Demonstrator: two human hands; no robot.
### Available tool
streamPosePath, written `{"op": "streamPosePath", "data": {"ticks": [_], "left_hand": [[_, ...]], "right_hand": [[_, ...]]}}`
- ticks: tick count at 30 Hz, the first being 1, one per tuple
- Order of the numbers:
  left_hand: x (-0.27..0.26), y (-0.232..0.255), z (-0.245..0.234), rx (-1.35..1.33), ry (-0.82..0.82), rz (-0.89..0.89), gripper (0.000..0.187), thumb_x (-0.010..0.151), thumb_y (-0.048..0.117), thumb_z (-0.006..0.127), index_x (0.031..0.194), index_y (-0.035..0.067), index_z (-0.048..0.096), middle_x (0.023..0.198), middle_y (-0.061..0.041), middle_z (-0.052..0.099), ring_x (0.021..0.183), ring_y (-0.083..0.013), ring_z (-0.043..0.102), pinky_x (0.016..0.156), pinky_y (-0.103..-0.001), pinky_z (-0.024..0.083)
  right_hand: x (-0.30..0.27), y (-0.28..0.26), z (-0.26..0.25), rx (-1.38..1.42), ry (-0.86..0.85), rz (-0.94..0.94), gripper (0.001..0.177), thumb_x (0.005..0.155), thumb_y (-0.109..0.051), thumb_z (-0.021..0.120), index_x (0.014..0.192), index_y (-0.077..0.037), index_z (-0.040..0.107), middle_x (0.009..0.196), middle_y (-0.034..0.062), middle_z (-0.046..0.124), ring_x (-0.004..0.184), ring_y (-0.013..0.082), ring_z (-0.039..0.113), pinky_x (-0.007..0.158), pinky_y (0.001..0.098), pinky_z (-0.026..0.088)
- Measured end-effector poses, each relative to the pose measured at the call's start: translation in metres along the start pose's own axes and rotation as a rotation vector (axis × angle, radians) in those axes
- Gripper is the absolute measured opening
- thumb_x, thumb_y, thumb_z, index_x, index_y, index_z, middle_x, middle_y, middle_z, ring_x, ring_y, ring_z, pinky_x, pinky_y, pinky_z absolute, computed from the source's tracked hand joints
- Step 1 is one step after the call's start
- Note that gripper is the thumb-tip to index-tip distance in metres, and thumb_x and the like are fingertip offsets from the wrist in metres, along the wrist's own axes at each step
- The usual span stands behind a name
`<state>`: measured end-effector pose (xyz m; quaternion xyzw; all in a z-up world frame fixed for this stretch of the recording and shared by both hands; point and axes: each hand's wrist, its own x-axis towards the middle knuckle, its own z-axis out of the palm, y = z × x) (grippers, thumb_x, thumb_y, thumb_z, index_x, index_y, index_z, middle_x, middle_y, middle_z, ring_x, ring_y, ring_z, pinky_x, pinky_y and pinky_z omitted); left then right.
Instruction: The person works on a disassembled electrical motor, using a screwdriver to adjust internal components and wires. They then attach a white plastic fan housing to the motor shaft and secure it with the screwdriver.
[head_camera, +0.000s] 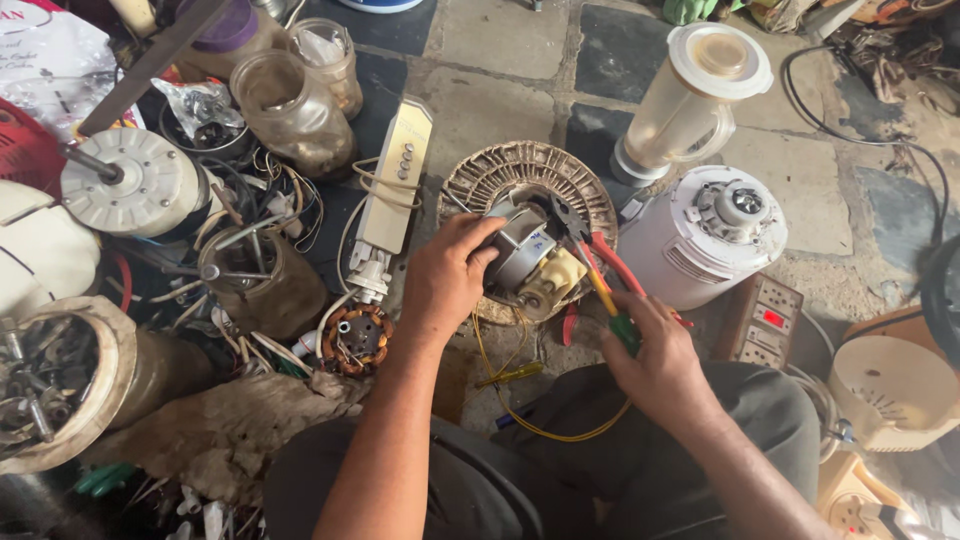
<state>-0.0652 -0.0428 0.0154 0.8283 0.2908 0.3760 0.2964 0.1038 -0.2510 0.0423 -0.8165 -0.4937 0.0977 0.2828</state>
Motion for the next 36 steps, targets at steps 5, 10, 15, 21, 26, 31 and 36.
{"op": "streamPosePath", "data": {"ticks": [5,10,15,21,26,31,36], "left_hand": [[0.0,-0.003,-0.002,-0.043,0.058,0.065,0.032,0.09,0.009,0.074,0.121,0.015,0.068,0.118,-0.007,0.071,0.104,-0.0306,0.072,0.085,-0.04,0.058],[-0.001,-0.003,-0.002,-0.041,0.051,0.049,0.03,0.092,0.01,0.074,0.121,0.015,0.069,0.114,-0.007,0.071,0.101,-0.0298,0.072,0.083,-0.039,0.058],[-0.001,-0.004,0.0,-0.05,0.052,0.04,0.029,0.092,0.01,0.074,0.121,0.015,0.07,0.114,-0.008,0.071,0.101,-0.0293,0.072,0.084,-0.039,0.059],[-0.001,-0.004,0.001,-0.071,0.045,0.024,0.029,0.092,0.01,0.073,0.121,0.013,0.07,0.114,-0.009,0.071,0.102,-0.0293,0.072,0.083,-0.039,0.059],[-0.001,-0.006,0.003,-0.097,0.062,0.048,0.029,0.092,0.008,0.074,0.121,0.012,0.07,0.112,-0.009,0.07,0.103,-0.0293,0.072,0.085,-0.039,0.058],[-0.001,-0.007,0.006,-0.121,0.061,0.016,0.029,0.091,0.006,0.074,0.118,0.012,0.071,0.112,-0.01,0.069,0.102,-0.0296,0.071,0.085,-0.039,0.058],[0.0,-0.009,0.008,-0.119,0.081,-0.003,0.029,0.086,-0.001,0.075,0.113,0.01,0.071,0.11,-0.01,0.069,0.105,-0.0318,0.07,0.087,-0.04,0.056]], "right_hand": [[-0.006,-0.014,0.005,0.219,0.03,-0.214,0.045,0.094,-0.021,0.071,0.136,-0.007,0.065,0.127,0.0181,0.072,0.118,0.0285,0.069,0.092,0.0389,0.055],[-0.003,-0.024,0.009,0.217,-0.023,-0.063,0.04,0.094,-0.023,0.068,0.133,-0.013,0.067,0.12,0.013,0.075,0.105,0.0237,0.074,0.072,0.0341,0.059],[-0.004,-0.026,0.004,0.192,-0.002,-0.13,0.04,0.095,-0.022,0.069,0.133,-0.012,0.068,0.114,0.0125,0.077,0.104,0.0243,0.074,0.075,0.0341,0.059],[0.0,-0.028,0.0,0.123,-0.047,-0.101,0.038,0.092,-0.023,0.071,0.129,-0.015,0.07,0.112,0.01,0.078,0.102,0.023,0.074,0.063,0.0333,0.06],[-0.003,-0.03,0.002,-0.044,0.049,-0.189,0.037,0.091,-0.023,0.074,0.128,-0.02,0.072,0.101,0.0076,0.075,0.093,0.0261,0.072,0.072,0.037,0.058],[-0.006,-0.036,0.005,-0.407,0.2,-0.323,0.04,0.087,-0.018,0.076,0.126,-0.025,0.074,0.094,0.0058,0.07,0.085,0.0262,0.07,0.07,0.0397,0.057],[0.002,-0.03,0.009,-0.234,0.176,-0.326,0.035,0.088,-0.021,0.077,0.123,-0.023,0.074,0.096,0.0043,0.071,0.087,0.0234,0.071,0.072,0.0381,0.058]]}}
